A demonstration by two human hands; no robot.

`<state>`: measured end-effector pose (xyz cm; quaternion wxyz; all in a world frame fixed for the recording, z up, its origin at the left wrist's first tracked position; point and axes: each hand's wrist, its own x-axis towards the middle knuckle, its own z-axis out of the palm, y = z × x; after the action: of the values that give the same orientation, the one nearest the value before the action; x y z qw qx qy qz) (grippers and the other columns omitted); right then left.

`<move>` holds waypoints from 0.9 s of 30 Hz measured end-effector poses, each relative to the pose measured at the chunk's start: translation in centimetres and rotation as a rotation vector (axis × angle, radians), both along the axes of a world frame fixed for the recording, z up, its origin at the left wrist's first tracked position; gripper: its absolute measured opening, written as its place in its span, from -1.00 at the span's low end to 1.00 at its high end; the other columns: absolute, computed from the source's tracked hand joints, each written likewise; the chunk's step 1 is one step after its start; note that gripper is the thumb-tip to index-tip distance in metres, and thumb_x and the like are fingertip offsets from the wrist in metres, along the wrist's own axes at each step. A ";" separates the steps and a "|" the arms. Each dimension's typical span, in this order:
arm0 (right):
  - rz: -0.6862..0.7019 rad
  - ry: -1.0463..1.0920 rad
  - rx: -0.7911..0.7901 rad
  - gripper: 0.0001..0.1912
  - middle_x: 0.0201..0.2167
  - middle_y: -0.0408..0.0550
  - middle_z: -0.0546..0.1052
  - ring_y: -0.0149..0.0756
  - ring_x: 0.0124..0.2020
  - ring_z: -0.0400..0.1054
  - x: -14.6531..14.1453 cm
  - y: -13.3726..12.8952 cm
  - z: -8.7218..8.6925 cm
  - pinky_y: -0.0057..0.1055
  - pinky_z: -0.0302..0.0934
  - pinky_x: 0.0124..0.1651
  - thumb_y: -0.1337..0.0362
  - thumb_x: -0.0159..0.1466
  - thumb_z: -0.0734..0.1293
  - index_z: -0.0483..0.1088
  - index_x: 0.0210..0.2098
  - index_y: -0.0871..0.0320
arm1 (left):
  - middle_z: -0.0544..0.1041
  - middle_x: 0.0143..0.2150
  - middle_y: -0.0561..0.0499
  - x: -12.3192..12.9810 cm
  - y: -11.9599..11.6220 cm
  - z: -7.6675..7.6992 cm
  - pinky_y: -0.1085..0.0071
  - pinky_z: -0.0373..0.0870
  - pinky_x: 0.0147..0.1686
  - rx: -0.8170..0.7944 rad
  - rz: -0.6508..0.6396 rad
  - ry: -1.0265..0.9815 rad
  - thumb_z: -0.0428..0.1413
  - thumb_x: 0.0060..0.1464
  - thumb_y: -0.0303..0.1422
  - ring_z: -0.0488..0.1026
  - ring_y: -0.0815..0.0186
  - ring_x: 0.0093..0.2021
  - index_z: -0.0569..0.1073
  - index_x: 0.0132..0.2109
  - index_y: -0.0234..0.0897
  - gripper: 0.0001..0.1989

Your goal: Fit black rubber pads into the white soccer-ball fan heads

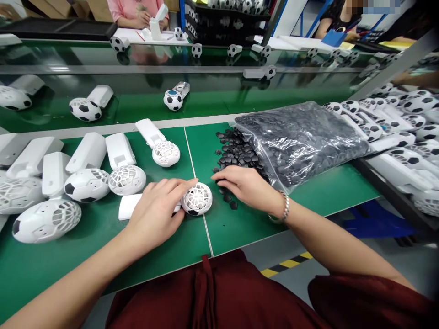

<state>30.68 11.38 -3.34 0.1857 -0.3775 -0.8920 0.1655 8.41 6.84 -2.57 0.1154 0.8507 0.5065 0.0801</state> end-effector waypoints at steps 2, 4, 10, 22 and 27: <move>-0.036 0.197 -0.144 -0.90 -0.35 -0.13 0.53 -0.41 -0.34 0.40 0.3 -1.0 0.6 -0.48 0.30 -0.25 0.38 0.22 0.27 0.42 -0.29 0.16 | 0.39 0.02 -0.04 -0.1 -0.2 -0.1 0.24 0.22 -0.19 0.010 0.004 -0.001 -0.07 0.01 -0.48 0.32 0.15 -0.06 0.18 0.17 -0.13 -0.47; -0.024 0.315 -0.227 -0.95 -0.39 -0.16 0.53 -0.44 -0.37 0.41 0.3 -1.9 1.0 -0.51 0.31 -0.28 0.34 0.19 0.31 0.42 -0.35 0.15 | 0.39 0.03 -0.05 -0.1 -0.4 -0.2 0.23 0.20 -0.17 0.022 0.018 0.006 -0.07 0.02 -0.45 0.31 0.13 -0.05 0.18 0.17 -0.12 -0.47; 0.151 0.354 -0.185 -0.95 -0.36 -0.11 0.50 -0.42 -0.29 0.36 0.1 -2.5 0.6 -0.45 0.27 -0.17 0.33 0.17 0.33 0.44 -0.39 0.16 | 0.43 -0.03 -0.07 0.6 -0.8 -0.2 0.14 0.16 -0.06 0.065 0.067 -0.044 0.11 -0.06 -0.08 0.28 0.07 -0.03 0.22 0.14 -0.20 -0.37; 0.148 0.464 -0.254 -0.86 -0.45 -0.12 0.41 -0.41 -0.36 0.28 -0.6 -2.6 -1.6 -0.42 0.24 -0.26 0.24 0.16 0.34 0.35 -0.44 0.19 | 0.44 -0.03 -0.11 1.9 -1.9 -0.3 0.04 -0.01 0.11 0.091 0.079 -0.106 0.04 -0.02 0.00 0.32 0.09 -0.01 0.28 0.06 -0.25 -0.42; 0.084 0.466 -0.288 -0.77 -0.28 -0.06 0.34 -0.36 -0.24 0.23 -0.7 -2.2 -1.8 -0.45 0.22 -0.28 0.17 0.12 0.36 0.26 -0.37 0.16 | 0.47 -0.10 -0.08 2.7 -2.0 -0.6 0.19 0.18 -0.11 0.133 0.119 -0.127 0.01 0.02 -0.09 0.37 0.12 -0.10 0.32 0.00 -0.26 -0.54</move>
<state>29.96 9.21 -5.15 0.3233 -0.3146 -0.8073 0.3806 11.15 4.86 -3.14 0.0855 0.8182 0.5412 0.1743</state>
